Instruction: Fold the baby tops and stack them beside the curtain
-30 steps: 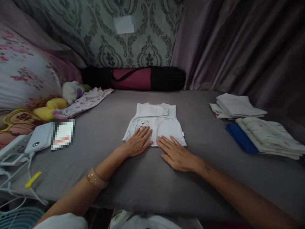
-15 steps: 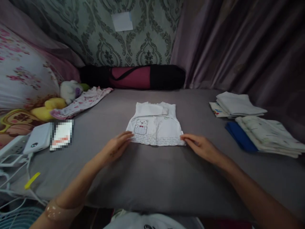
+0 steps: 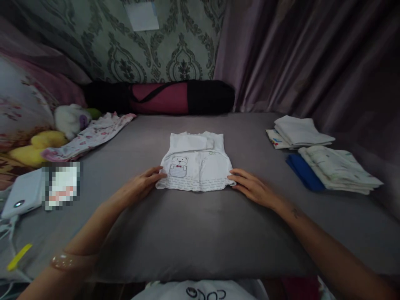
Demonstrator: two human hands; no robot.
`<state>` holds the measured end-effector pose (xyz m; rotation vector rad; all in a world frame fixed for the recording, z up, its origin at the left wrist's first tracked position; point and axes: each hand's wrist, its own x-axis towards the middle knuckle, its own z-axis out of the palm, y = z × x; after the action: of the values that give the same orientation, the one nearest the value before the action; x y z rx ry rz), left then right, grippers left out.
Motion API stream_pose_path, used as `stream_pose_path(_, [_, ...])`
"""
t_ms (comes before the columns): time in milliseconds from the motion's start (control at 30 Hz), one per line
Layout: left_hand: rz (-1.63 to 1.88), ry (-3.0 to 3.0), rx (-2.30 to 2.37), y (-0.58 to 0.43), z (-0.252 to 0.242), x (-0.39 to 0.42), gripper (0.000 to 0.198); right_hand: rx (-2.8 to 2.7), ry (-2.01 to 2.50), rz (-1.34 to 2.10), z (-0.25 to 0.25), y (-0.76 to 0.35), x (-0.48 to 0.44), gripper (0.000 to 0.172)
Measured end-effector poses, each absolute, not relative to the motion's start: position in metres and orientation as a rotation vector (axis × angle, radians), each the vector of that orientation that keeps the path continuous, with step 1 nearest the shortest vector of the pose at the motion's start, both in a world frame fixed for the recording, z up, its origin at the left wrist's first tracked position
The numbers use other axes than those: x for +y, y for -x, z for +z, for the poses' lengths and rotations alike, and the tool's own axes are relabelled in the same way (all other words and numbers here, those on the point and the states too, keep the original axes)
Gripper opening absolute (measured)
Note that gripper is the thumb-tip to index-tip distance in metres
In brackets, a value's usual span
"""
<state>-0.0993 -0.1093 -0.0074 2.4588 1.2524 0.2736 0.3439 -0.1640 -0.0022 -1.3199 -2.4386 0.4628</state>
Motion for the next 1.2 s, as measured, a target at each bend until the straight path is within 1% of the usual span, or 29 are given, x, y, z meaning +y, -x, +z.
stream_pose_path(267, [0.364,-2.45,1.044,0.109,-0.008,-0.115,0.046,-2.306,1.323,0.537,-0.009,-0.34,-0.164,0.042])
stream_pose_path(400, [0.395,-2.445,1.055,0.103,-0.004,-0.117,0.043,-2.259,1.32,0.573,-0.019,-0.339,-0.16,0.044])
stream_pose_path(533, [0.477,-2.426,1.055,0.101,-0.005,-0.119,0.043,-2.221,1.31,0.604,-0.028,-0.342,-0.156,0.046])
stream_pose_path(633, [0.498,-2.405,0.99,0.1,-0.004,-0.118,0.044,-2.205,1.317,0.607,-0.028,-0.342,-0.154,0.042])
stream_pose_path(800, [0.481,-2.307,1.072,0.091,0.004,-0.113,0.041,-2.196,1.281,0.648,-0.021,-0.34,-0.149,0.026])
stream_pose_path(933, [0.437,-2.263,1.175,0.087,0.007,-0.109,0.042,-2.162,1.285,0.679,-0.014,-0.338,-0.145,0.027])
stream_pose_path(1033, [0.415,-2.194,1.221,0.087,0.006,-0.103,0.034,-2.14,1.346,0.702,-0.006,-0.336,-0.141,0.028])
stream_pose_path(1100, [0.437,-2.198,1.21,0.087,0.006,-0.095,0.03,-2.12,1.369,0.701,-0.001,-0.335,-0.136,0.028])
stream_pose_path(1200, [0.539,-2.237,1.227,0.082,0.012,-0.08,0.033,-2.087,1.346,0.702,0.007,-0.333,-0.124,0.029])
